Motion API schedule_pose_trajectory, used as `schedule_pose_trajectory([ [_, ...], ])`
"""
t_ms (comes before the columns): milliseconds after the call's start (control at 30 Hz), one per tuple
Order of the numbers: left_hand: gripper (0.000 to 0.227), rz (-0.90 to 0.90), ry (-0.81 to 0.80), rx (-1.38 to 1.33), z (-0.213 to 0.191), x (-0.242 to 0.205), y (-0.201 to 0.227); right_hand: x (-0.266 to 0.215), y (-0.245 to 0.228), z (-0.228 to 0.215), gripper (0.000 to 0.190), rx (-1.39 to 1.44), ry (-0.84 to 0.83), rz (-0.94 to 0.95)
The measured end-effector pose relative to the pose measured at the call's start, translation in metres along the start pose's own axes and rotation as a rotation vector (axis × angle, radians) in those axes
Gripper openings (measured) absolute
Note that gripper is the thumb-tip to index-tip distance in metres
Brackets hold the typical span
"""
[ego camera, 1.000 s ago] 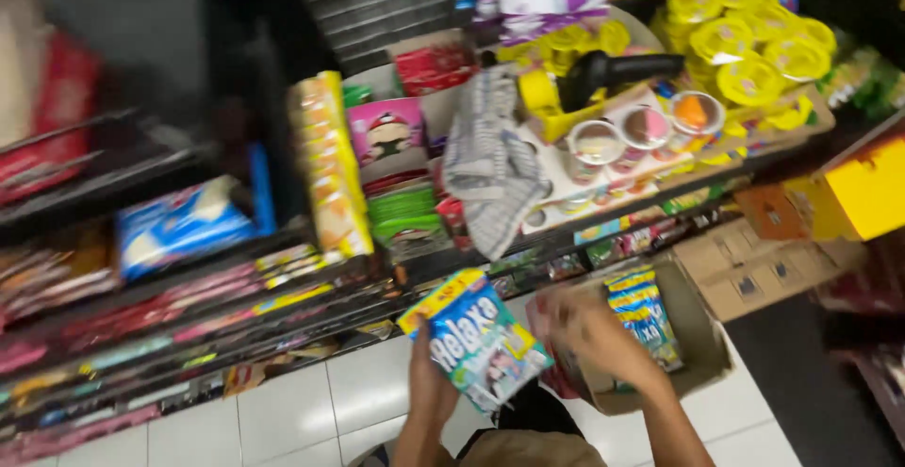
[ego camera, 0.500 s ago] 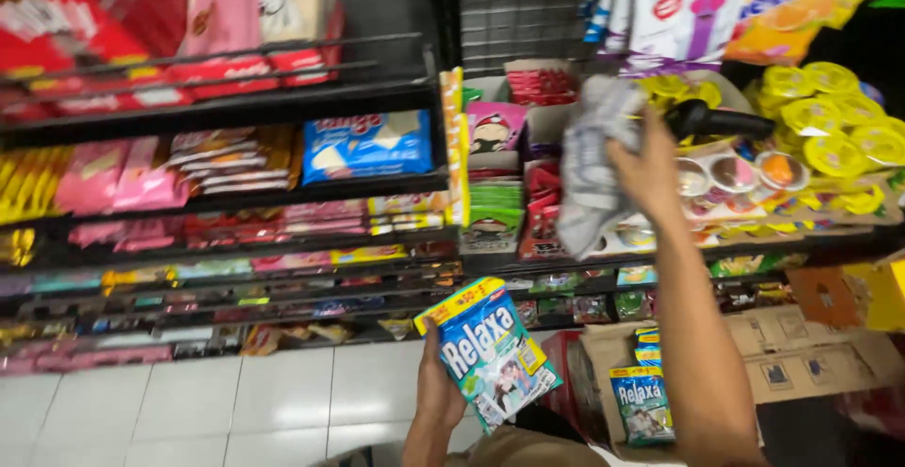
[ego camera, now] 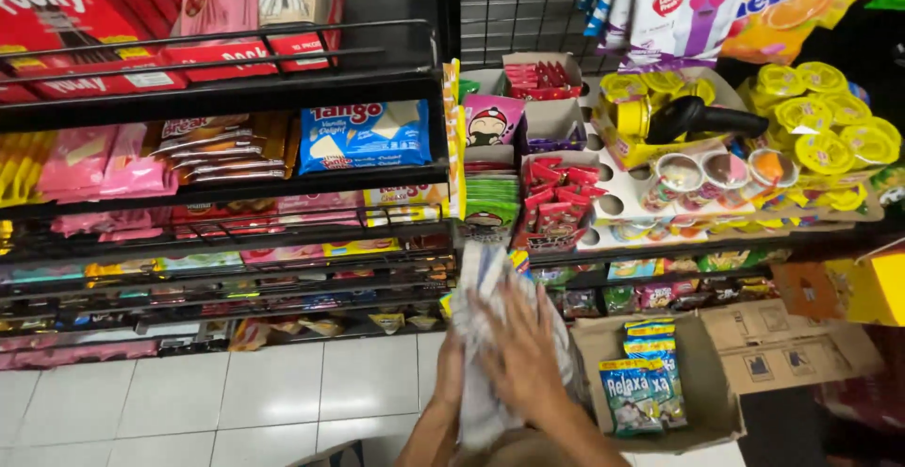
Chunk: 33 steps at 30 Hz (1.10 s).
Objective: The recorder wipes individual snack packets with a cloth, scans them using a handheld barcode scanner, and organizes them into a cardboard box.
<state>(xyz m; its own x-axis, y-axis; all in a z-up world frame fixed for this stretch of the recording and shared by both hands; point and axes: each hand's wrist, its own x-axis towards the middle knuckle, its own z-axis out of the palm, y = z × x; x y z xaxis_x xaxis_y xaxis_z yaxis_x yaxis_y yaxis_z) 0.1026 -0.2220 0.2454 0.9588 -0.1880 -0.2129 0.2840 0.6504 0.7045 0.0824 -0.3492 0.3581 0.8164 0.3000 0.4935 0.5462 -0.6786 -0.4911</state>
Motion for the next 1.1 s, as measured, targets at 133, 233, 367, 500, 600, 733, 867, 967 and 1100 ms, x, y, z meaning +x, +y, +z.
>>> schedule_pose_trajectory([
  [133,0.068,0.030,-0.066,-0.138,0.086,-0.048,0.086,-0.008,0.051,0.002,0.065,0.196,0.156,0.184],
  [233,0.065,0.069,-0.007,-0.232,0.085,-0.049,0.080,-0.023,0.048,0.016,0.061,0.231,0.169,0.148],
  [367,0.076,-0.011,0.086,-0.211,0.030,-0.034,0.044,-0.031,0.012,0.022,0.062,0.037,0.069,-0.070],
  [500,0.074,0.020,0.062,-0.191,0.044,-0.047,0.057,0.009,0.009,0.007,0.081,-0.006,-0.028,-0.105],
  [600,0.074,0.005,0.092,-0.205,0.041,-0.051,0.061,0.024,-0.004,0.002,0.089,0.053,-0.084,-0.113],
  [733,0.067,0.263,0.029,-0.165,0.045,-0.058,0.091,-0.005,0.007,0.023,0.084,0.093,-0.253,-0.245],
  [867,0.065,0.293,0.078,-0.305,0.052,-0.079,0.121,-0.022,0.031,0.036,0.077,0.162,-0.287,-0.400],
  [967,0.066,0.309,0.042,-0.330,0.036,-0.080,0.102,0.005,0.006,0.026,0.075,0.206,-0.266,-0.345],
  [1100,0.077,0.170,0.062,-0.249,0.005,-0.072,0.062,0.039,-0.044,0.009,0.085,0.174,-0.302,-0.269],
])
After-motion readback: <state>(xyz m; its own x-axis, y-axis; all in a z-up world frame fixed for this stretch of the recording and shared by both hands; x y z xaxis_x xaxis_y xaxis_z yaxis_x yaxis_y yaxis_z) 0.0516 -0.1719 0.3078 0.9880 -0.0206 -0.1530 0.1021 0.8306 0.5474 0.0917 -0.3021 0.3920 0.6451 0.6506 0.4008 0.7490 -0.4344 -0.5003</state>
